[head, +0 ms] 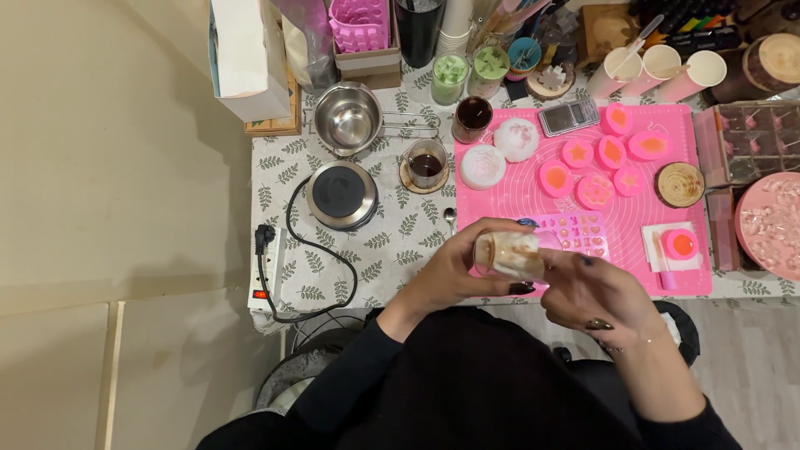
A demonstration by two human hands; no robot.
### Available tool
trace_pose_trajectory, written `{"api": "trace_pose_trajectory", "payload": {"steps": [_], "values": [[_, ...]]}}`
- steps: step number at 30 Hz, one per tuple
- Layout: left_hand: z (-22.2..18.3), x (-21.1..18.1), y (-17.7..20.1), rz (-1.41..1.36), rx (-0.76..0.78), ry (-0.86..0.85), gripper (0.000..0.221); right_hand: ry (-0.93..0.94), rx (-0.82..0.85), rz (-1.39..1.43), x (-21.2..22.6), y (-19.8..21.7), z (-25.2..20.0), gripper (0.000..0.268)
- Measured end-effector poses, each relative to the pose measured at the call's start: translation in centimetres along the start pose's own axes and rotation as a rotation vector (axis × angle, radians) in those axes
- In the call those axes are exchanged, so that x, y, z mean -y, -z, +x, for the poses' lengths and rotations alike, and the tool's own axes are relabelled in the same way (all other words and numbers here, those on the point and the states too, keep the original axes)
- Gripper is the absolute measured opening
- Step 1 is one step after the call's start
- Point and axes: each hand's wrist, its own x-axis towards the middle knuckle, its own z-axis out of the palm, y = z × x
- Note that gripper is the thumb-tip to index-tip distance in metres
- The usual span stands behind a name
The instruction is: Clean glass containers and use a pipette to fill small molds with colored wax.
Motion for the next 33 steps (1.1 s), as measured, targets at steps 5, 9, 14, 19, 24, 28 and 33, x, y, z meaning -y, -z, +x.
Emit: {"api": "trace_pose_trajectory", "payload": {"steps": [5, 9, 14, 19, 24, 28, 33], "values": [[0.2, -0.1, 0.2, 0.183, 0.029, -0.037, 0.065, 0.014, 0.082, 0.236, -1.8, 1.7, -0.3, 0.056], [0.3, -0.7, -0.1, 0.328, 0.014, -0.030, 0.065, 0.000, 0.170, 0.453, -3.3, 2.1, -0.3, 0.042], [0.5, 0.8, -0.3, 0.165, -0.022, -0.006, 0.066, 0.075, 0.046, 0.307, -3.5, 0.3, -0.3, 0.035], [1.3, 1.8, -0.6, 0.177, -0.087, -0.116, 0.070, 0.134, -0.025, 0.144, -2.8, -1.8, 0.5, 0.057], [1.9, 1.4, -1.2, 0.203, -0.191, -0.184, 0.070, 0.208, -0.127, 0.074, -2.8, -2.5, 1.7, 0.064], [2.1, 2.1, -1.3, 0.262, -0.232, -0.195, 0.066, 0.219, -0.122, 0.048, -2.3, -3.1, 2.3, 0.063], [2.3, 2.7, -1.4, -0.147, -0.252, -0.181, 0.066, 0.211, -0.164, -0.183, -1.0, -4.5, 2.4, 0.064]]}}
